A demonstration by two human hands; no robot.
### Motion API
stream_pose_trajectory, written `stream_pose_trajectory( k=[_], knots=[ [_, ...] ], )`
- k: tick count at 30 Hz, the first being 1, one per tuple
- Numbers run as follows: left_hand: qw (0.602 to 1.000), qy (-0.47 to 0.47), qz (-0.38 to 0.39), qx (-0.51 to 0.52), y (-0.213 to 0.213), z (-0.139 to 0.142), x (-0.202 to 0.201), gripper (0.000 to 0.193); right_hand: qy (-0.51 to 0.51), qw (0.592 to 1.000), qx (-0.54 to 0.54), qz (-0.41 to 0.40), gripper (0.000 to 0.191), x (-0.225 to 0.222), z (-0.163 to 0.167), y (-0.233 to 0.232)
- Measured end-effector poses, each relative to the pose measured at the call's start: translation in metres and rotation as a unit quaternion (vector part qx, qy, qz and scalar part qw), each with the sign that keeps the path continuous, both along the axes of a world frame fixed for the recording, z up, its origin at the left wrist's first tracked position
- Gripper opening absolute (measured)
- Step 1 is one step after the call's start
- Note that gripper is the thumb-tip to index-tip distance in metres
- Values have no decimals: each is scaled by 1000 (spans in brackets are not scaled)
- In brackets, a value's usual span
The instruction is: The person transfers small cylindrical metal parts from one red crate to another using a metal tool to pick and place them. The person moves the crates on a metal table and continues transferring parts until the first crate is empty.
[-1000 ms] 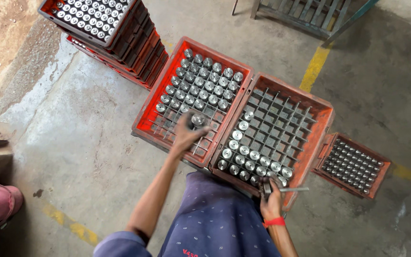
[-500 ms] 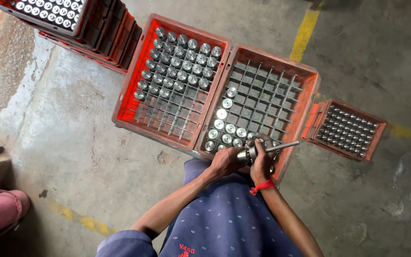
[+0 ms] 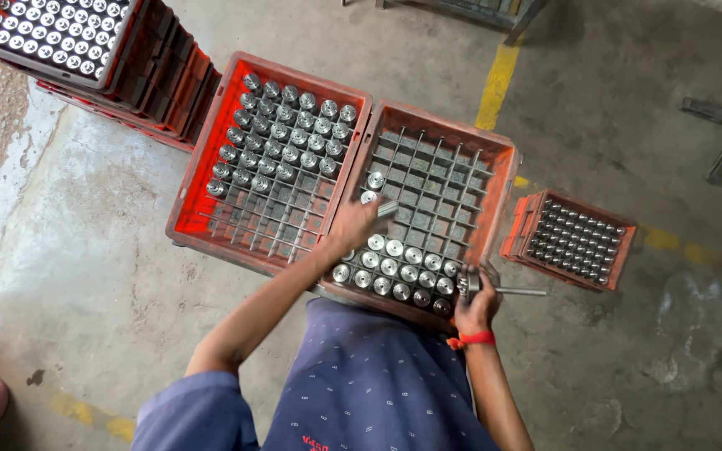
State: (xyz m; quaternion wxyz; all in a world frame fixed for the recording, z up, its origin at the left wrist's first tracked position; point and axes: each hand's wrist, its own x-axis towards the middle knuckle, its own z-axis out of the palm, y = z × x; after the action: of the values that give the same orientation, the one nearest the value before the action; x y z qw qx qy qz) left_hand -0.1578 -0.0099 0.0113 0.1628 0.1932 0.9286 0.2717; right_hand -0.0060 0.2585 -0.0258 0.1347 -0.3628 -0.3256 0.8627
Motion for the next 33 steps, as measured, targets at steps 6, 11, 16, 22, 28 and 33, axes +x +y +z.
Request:
stream_pose_trajectory(
  k=[6, 11, 16, 22, 28, 33],
  knots=[
    [947, 302, -39, -106, 3, 18, -77, 63, -37, 999, 10, 28, 19, 18, 1, -11],
    [993, 114, 33, 11, -18, 17, -54, 48, -51, 997, -44, 28, 15, 28, -13, -27],
    [951, 257, 155, 76, -108, 12, -5, 34, -90, 994, -4, 68, 19, 46, -22, -26],
    [870, 253, 355, -232, -249, 11, 10, 65, -87, 993, -13, 80, 17, 44, -19, -37],
    [922, 174, 314, -146, -275, 19, 4, 50, -95, 987, 3, 126, 15, 31, -24, -59],
    [915, 261, 295, 88, -280, 58, 26, 40, -92, 986, 19, 136, 17, 42, -21, -59]
  ],
)
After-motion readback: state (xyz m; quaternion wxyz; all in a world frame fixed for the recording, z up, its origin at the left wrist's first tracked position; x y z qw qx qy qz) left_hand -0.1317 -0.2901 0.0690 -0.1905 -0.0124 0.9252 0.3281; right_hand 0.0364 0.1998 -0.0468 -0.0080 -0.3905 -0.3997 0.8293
